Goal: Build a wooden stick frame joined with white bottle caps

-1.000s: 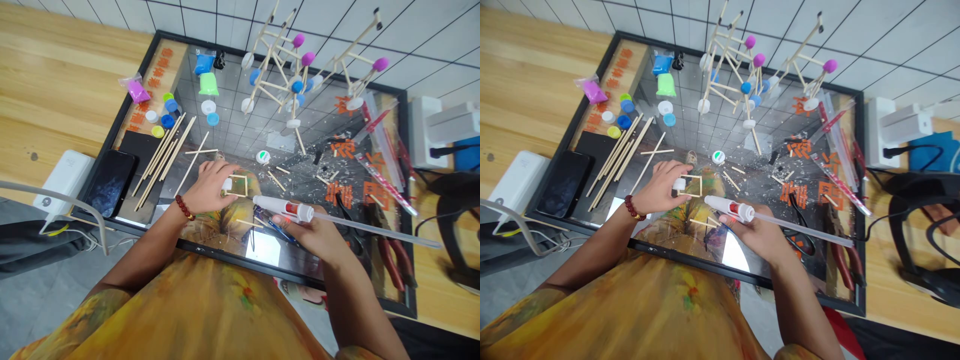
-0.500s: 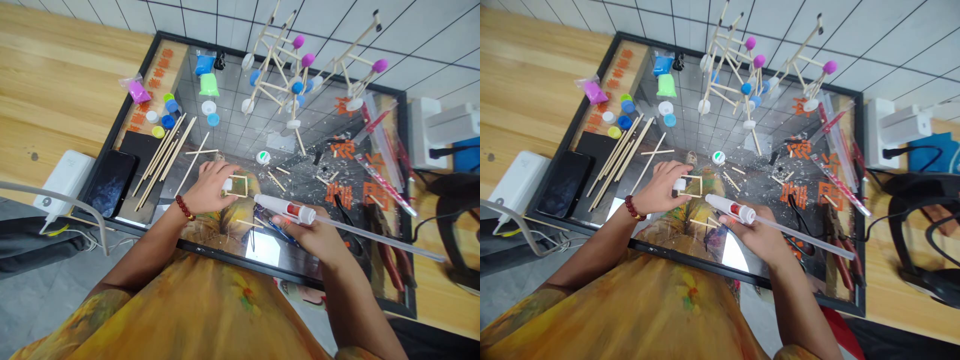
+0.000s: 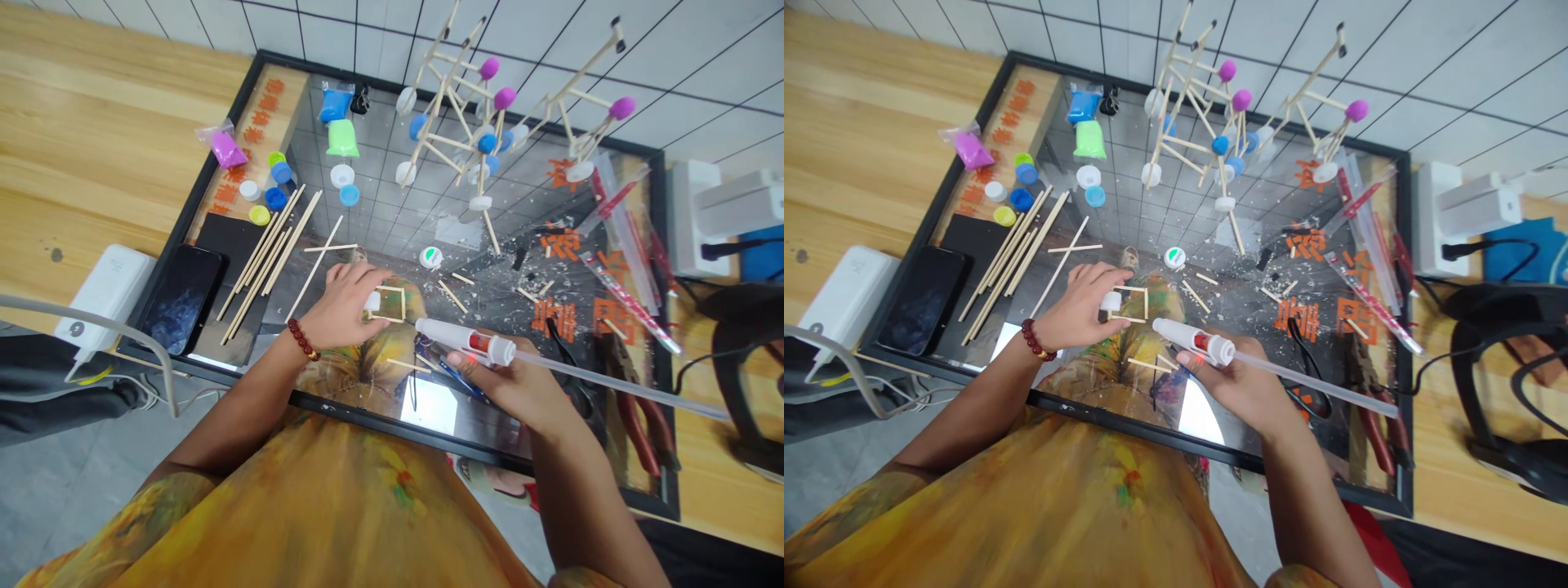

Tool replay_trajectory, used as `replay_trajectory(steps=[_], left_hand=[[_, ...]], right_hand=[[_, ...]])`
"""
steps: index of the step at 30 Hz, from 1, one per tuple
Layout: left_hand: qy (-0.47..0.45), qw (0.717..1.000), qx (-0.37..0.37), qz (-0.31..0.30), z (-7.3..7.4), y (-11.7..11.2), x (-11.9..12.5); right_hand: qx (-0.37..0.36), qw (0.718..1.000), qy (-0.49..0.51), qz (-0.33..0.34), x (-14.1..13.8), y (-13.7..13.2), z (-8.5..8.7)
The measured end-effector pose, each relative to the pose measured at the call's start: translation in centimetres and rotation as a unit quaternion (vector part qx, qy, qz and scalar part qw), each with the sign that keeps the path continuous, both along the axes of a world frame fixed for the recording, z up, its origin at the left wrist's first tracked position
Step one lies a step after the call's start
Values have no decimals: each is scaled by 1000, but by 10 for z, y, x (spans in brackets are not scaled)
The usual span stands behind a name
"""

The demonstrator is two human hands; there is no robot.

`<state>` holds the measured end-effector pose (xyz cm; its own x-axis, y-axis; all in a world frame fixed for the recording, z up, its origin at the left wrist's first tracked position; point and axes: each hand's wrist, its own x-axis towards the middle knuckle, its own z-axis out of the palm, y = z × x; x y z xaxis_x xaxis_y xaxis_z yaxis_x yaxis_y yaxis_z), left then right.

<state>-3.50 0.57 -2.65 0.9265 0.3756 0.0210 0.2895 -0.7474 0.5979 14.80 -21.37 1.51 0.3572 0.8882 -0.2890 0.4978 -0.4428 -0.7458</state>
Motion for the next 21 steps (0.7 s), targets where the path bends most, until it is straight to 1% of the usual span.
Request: replay_trajectory(steps=[7,11,18,21], left_hand=[[-1,1000,-1,-3,1,0,-1],[-4,1000,-3,-5,2,0,0],[3,1000,0,-3,2,-1,1],[2,1000,-2,-4,2,-1,1]], right_hand=[[19,999,39,-22,-1,-2,-2],[27,998,36,-35,-2,-2,-1],[10,1000,15,-22,-3,0,4],[22,1000,12,-13,-3,2,4]])
